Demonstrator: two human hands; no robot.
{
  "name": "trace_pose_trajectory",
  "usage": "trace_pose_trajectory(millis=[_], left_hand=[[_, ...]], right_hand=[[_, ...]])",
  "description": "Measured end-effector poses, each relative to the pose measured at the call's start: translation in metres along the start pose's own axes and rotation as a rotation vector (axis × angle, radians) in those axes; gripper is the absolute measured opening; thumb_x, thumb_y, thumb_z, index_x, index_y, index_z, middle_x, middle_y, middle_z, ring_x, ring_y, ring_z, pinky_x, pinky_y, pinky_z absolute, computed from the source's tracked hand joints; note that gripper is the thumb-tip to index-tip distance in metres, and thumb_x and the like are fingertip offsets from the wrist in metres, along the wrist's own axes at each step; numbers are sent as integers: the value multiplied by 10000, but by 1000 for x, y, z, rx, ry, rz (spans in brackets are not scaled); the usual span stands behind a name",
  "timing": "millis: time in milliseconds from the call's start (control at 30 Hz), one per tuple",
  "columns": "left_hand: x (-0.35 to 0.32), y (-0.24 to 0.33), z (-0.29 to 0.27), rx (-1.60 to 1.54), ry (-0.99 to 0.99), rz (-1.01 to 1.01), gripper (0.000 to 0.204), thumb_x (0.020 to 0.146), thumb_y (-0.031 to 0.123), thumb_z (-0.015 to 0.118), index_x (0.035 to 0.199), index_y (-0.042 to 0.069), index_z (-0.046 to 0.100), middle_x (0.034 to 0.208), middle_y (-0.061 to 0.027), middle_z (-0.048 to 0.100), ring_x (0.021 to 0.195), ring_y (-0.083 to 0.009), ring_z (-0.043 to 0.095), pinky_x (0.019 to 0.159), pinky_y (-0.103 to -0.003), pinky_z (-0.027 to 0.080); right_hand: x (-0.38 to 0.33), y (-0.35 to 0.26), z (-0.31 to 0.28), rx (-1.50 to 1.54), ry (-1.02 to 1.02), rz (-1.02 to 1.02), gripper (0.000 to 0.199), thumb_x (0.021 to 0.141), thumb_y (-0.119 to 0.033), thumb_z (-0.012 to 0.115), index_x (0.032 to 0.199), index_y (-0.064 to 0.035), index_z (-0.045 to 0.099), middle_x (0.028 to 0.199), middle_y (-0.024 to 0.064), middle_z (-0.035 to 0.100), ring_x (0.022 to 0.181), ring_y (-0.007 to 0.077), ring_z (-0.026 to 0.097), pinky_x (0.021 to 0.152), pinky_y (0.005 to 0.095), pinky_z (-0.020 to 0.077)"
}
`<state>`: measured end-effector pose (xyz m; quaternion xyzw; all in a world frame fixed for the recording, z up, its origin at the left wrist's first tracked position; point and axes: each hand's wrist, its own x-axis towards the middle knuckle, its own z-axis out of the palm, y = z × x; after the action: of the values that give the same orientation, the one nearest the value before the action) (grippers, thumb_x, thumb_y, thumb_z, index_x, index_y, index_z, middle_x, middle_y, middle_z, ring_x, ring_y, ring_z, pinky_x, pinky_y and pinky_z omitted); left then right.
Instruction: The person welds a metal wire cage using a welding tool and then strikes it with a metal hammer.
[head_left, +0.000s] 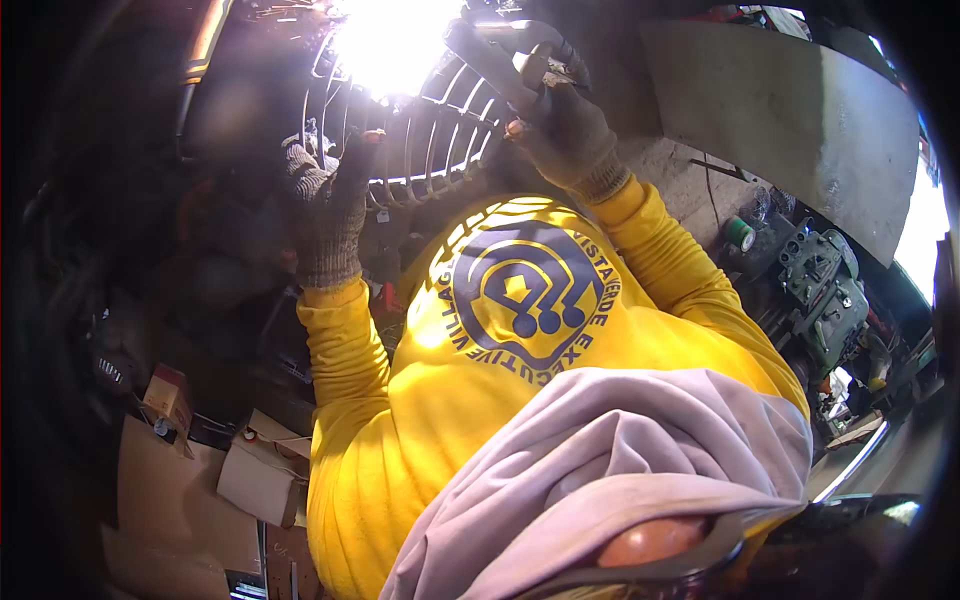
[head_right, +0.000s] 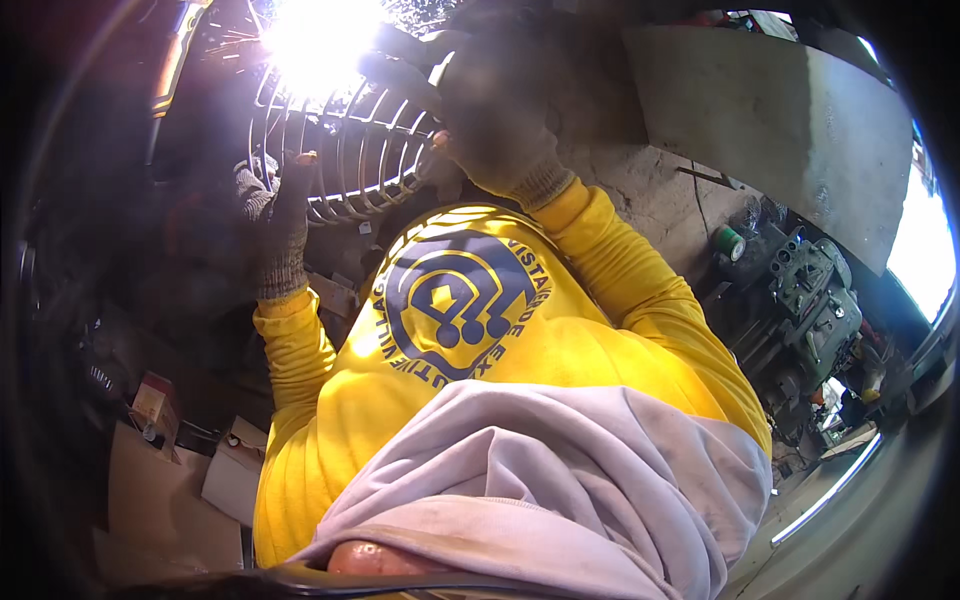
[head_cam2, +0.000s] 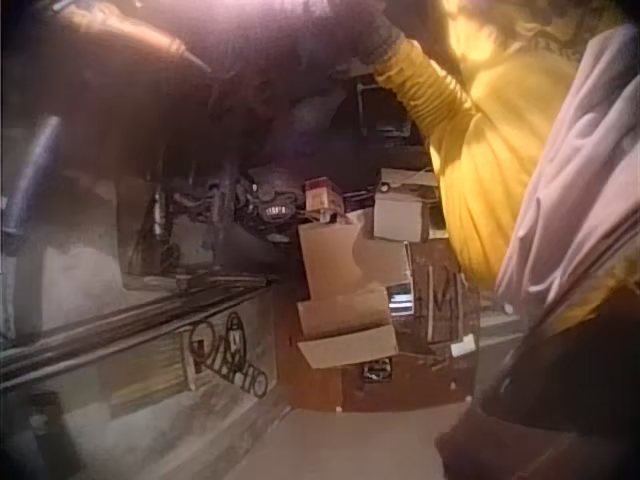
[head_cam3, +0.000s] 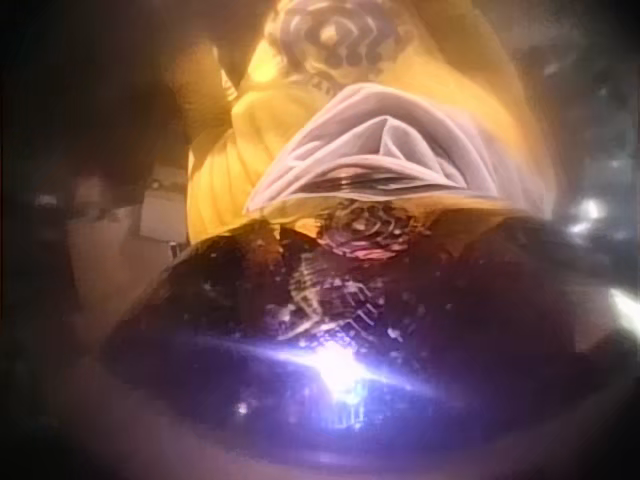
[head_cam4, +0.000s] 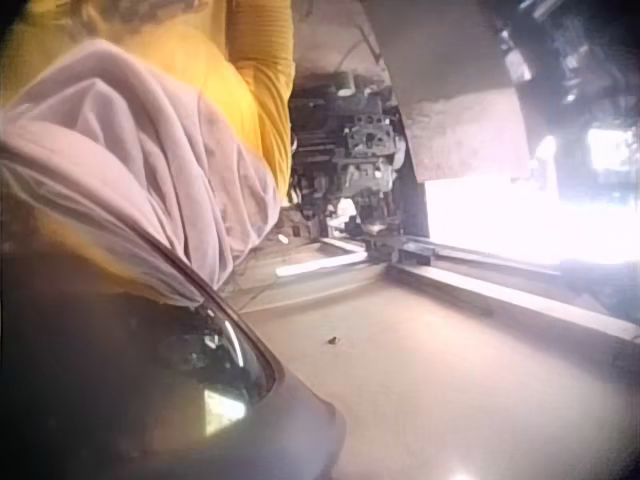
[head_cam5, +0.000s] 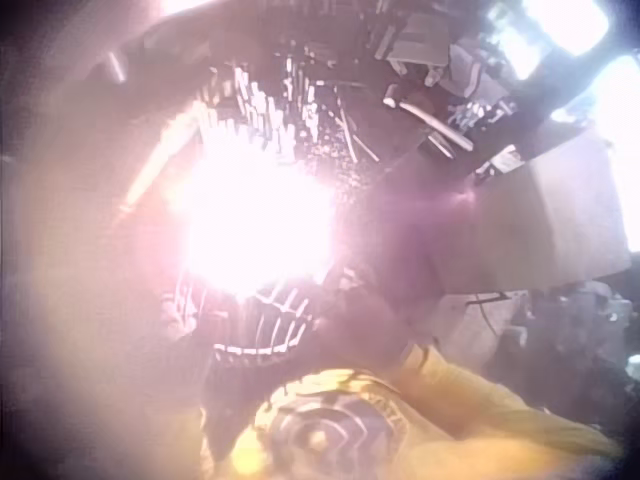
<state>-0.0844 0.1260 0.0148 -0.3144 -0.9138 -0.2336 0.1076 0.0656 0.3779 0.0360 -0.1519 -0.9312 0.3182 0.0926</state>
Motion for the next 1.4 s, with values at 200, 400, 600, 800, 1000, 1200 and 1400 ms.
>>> trace_pose_trajectory(millis=[200,400,600,800,1000,1200,1400], left_hand=[[1,3,2,-330,-45,-331,651,773,596,769,949,2,569,802,-99,557,689,-206,579,652,-335,492],[19,13,-18,-422,-301,-489,705,746,608,780,948,-30,556,765,-85,562,695,-175,561,662,-322,496],[19,16,-18,-385,-245,-437,655,740,512,833,969,-39,564,802,-92,589,723,-182,559,670,-329,492],[13,11,-6,-1150,-61,-563,655,741,362,870,1162,-27,552,977,-92,584,827,-192,578,762,-338,518],[17,21,-17,-523,-126,-349,663,723,409,870,1131,-23,578,1076,-134,666,893,-199,633,826,-364,529],[12,15,-11,-439,-82,-313,728,679,555,855,1025,-18,568,966,-146,666,813,-236,638,746,-384,528],[20,30,-34,-294,-333,-484,666,767,405,843,1166,-34,540,1180,-175,636,1047,-263,616,931,-388,468]], right_hand=[[2,0,0,-36,31,-62,571,804,-389,745,1309,-214,542,951,143,611,841,349,686,719,436,567],[-1,2,-3,-44,14,-30,557,821,-354,724,1311,-186,518,1021,153,646,873,366,682,735,427,566],[4,7,-5,55,31,-115,606,818,-338,752,1308,-79,506,1047,180,688,942,380,685,794,417,557],[0,10,-6,141,71,-1,623,863,-451,716,1243,17,561,997,228,682,958,385,690,813,409,534],[-3,5,-5,136,37,44,653,842,-436,746,1264,16,535,997,225,681,944,392,685,806,415,536],[-7,10,-4,168,27,24,700,815,-416,775,1307,2,504,1011,222,682,941,397,681,802,423,539],[-6,6,-7,154,20,38,710,811,-436,775,1301,5,511,1011,228,678,935,403,678,796,422,538]])
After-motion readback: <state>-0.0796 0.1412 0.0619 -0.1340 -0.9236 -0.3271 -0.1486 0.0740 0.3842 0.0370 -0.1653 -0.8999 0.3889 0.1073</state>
